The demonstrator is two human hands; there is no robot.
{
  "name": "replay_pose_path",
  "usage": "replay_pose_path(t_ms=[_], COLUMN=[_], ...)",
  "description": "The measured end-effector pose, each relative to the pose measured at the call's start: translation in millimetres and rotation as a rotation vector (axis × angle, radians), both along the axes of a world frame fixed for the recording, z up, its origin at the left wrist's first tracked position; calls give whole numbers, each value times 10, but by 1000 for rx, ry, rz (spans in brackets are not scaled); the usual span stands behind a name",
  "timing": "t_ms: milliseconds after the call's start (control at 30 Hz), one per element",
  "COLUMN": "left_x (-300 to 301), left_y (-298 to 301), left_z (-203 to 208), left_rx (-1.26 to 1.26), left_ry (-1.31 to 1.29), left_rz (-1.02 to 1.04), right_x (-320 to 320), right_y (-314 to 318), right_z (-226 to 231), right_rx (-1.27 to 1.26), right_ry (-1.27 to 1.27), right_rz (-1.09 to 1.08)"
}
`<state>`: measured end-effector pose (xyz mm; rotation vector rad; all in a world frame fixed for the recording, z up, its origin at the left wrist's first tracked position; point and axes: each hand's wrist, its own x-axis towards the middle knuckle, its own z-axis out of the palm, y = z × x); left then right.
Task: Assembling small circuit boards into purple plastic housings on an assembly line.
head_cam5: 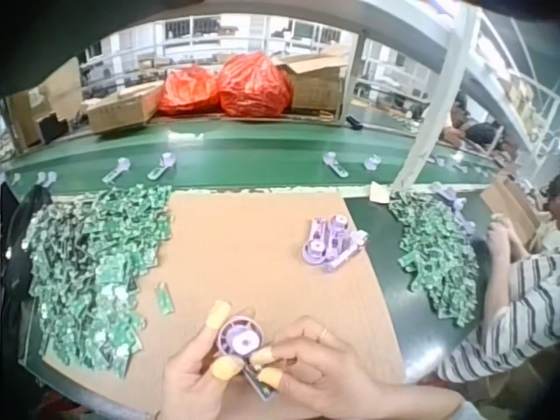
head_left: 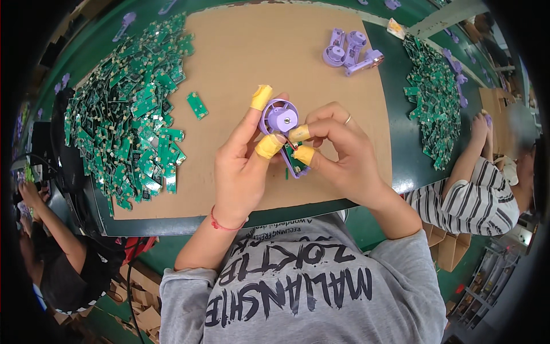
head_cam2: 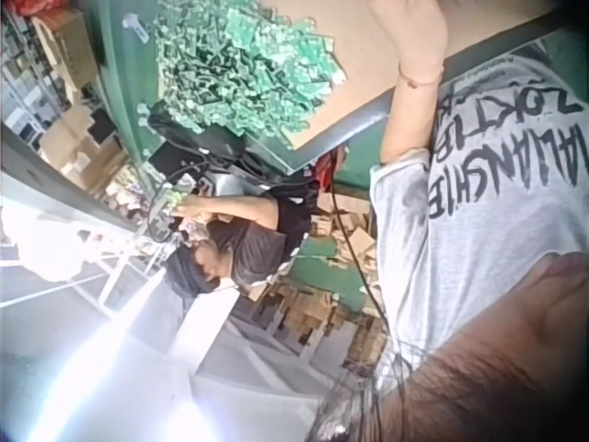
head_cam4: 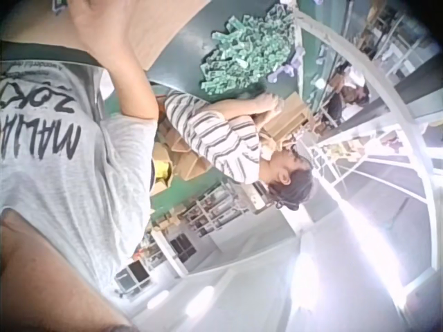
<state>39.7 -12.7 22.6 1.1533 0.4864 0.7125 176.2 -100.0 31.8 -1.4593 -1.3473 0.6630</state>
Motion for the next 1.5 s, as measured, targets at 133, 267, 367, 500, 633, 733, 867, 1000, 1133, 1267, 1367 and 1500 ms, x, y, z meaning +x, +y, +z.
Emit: replay_pose_path(t_ms=[133,267,367,500,633,733,867,1000,1133,1267,1367,1500], left_x=[-3,3,-5,-2,17,42,94,104,128,11,26,68], left_y=[-13,-25,2,1,-24,-63,-90,-16,208,211,169,198], left_z=[36,88,46,110,95,-7,-49,-101,-167,-142,-121,-214], left_rx=[-103,-127,-117,-151,-111,15,13,117,298,343,333,288], left_ry=[-27,-12,-4,-1,49,16,-109,-13,154,168,182,231], left_rz=[14,20,3,4,54,134,264,313,358,390,249,189], right_x=[11,17,53,47,-96,-93,-61,-88,63,683,1238,1695], right_y=[16,17,45,59,41,47,177,309,608,1510,2195,2784], right_z=[-24,-85,-96,-57,-159,-100,-117,48,-12,-91,-220,-412], right_rx=[-4,36,50,21,54,-166,-336,-422,-501,-535,-275,-418], right_ry=[-24,-10,-28,-82,54,-2,384,159,432,135,-399,-483], right_rz=[13,32,61,91,-119,-129,-18,188,292,-10,-300,-288])
